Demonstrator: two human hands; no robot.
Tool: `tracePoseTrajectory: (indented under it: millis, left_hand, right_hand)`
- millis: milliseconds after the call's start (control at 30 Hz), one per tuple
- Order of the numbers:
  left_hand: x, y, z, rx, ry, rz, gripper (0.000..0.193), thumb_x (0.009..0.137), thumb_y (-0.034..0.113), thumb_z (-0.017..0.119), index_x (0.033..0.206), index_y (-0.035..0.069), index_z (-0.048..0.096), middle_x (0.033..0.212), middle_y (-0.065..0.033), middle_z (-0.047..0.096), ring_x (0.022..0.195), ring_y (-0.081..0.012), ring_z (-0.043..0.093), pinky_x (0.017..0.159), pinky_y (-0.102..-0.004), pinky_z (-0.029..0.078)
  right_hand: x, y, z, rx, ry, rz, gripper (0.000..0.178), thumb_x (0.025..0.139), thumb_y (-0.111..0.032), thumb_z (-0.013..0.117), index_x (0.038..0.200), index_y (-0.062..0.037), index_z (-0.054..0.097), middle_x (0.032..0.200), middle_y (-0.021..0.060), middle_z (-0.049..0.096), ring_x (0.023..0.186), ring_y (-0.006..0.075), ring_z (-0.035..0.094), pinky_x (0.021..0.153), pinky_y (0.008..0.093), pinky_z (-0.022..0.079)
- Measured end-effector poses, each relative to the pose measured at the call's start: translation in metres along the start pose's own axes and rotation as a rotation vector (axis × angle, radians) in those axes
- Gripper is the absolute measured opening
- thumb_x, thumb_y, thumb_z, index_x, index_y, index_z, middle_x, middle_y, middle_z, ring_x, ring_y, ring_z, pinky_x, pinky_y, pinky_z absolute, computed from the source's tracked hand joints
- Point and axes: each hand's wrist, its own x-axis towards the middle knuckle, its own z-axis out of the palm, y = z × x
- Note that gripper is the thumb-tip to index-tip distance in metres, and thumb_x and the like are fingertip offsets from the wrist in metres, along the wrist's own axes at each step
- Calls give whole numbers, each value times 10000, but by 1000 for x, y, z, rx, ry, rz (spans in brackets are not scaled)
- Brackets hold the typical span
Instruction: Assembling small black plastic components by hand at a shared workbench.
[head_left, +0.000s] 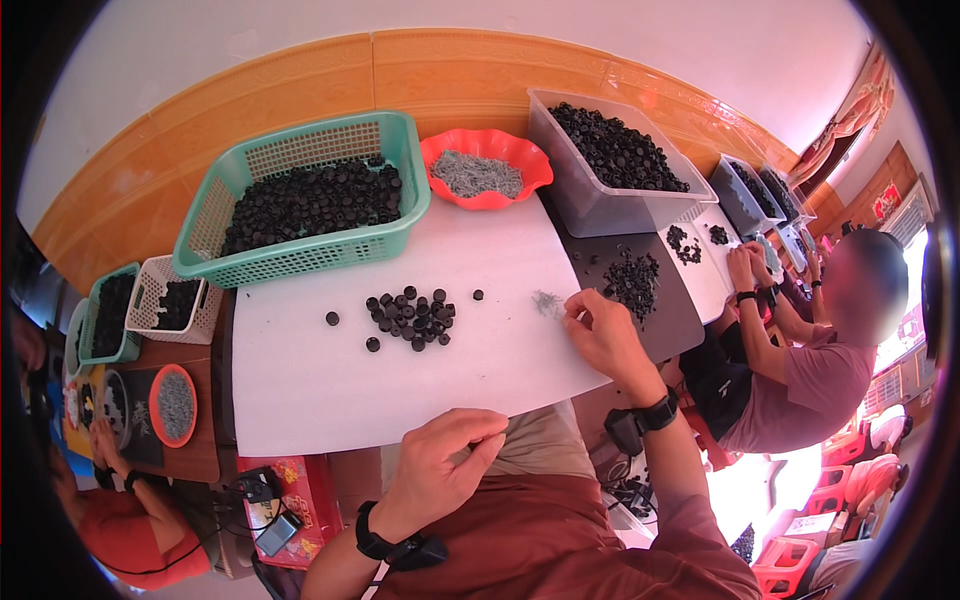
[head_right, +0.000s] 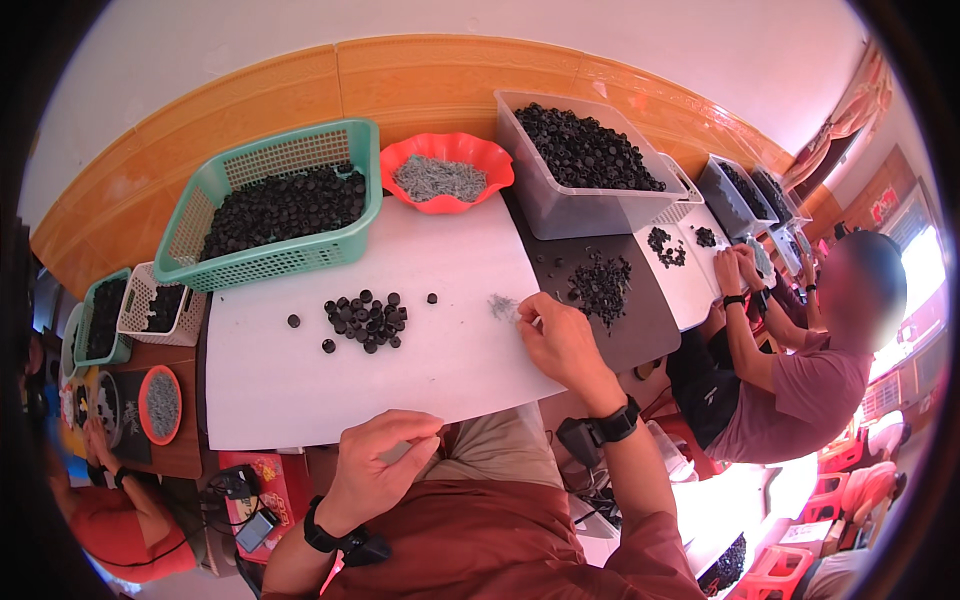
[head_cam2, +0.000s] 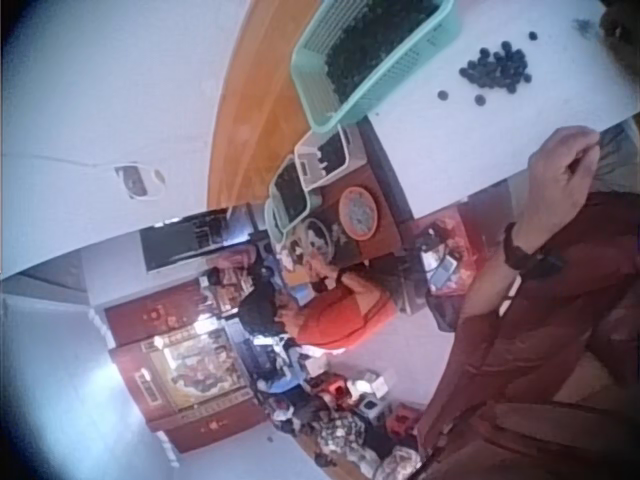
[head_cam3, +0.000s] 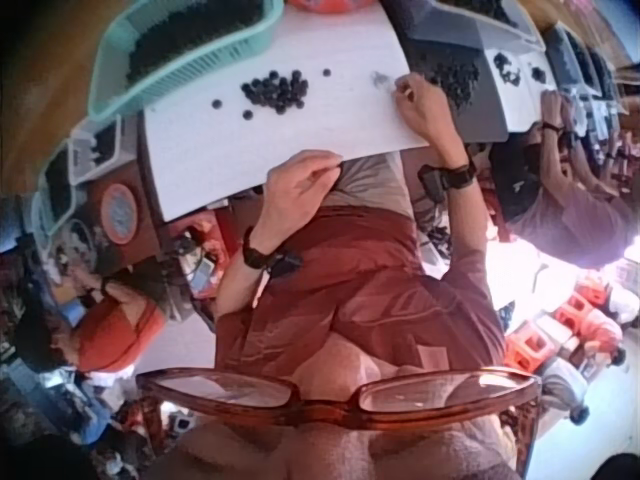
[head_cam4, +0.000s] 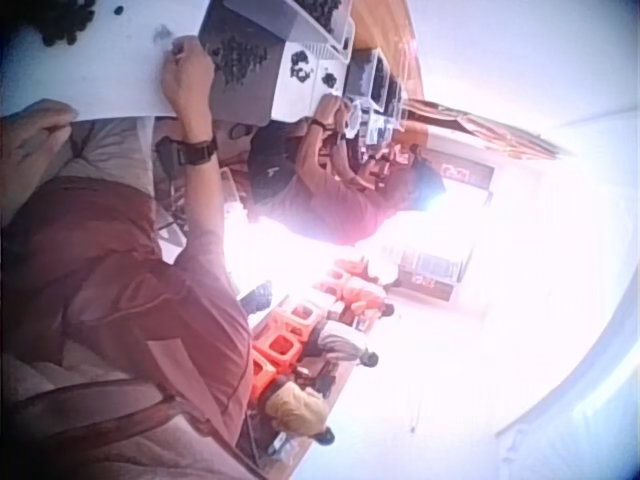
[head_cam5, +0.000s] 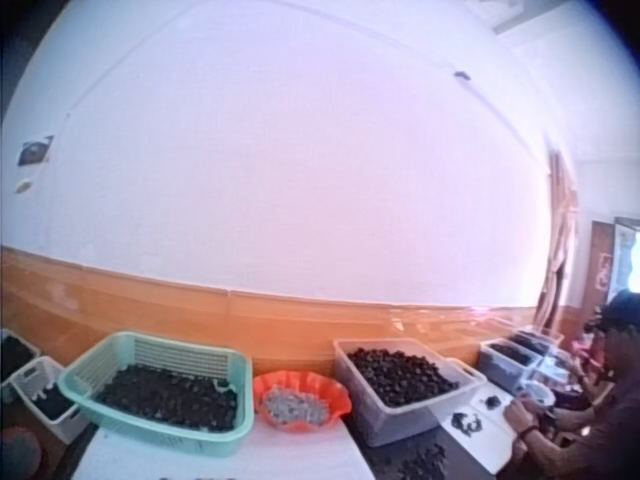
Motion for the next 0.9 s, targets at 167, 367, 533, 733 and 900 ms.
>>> tracePoseTrajectory:
  millis: [167, 367, 533, 733, 900]
  left_hand:
    - [6, 9, 3, 18, -13, -92, 204, 886, -21, 719, 1089, -13, 734, 1021, -135, 748, 840, -194, 722, 772, -291, 568]
    - [19, 1, 24, -182, -16, -235, 228, 940, 32, 716, 1161, -20, 709, 1020, -102, 734, 833, -128, 693, 743, -265, 561]
    - [19, -10, 29, -385, -64, -333, 163, 979, 58, 695, 1113, -34, 708, 948, -75, 735, 806, -101, 685, 706, -237, 554]
    - [17, -11, 34, -562, -15, -420, 156, 986, 73, 691, 1096, -36, 711, 950, -70, 744, 831, -102, 702, 747, -232, 581]
    - [24, -6, 35, -661, 55, -440, 160, 983, 67, 689, 1090, -52, 690, 945, -97, 733, 807, -141, 714, 737, -269, 605]
  right_hand:
    - [-11, -15, -11, 191, -88, 108, 151, 867, -47, 711, 980, -16, 615, 803, 68, 686, 676, 141, 639, 653, 290, 501]
    - [-41, -54, -18, 639, -254, -49, 155, 875, -30, 743, 949, -44, 607, 810, -13, 675, 707, 55, 608, 632, 237, 471]
    - [-50, -69, -22, 611, -327, -128, 161, 877, -23, 747, 947, -40, 604, 810, 1, 681, 717, 67, 628, 653, 242, 496]
    - [-53, -57, -13, 698, -308, -204, 90, 893, -15, 735, 948, -24, 665, 840, 21, 691, 739, 84, 642, 674, 243, 508]
    - [-53, -57, -3, 670, -149, -374, 116, 919, 2, 720, 1033, 12, 701, 940, 102, 709, 808, 177, 678, 707, 277, 530]
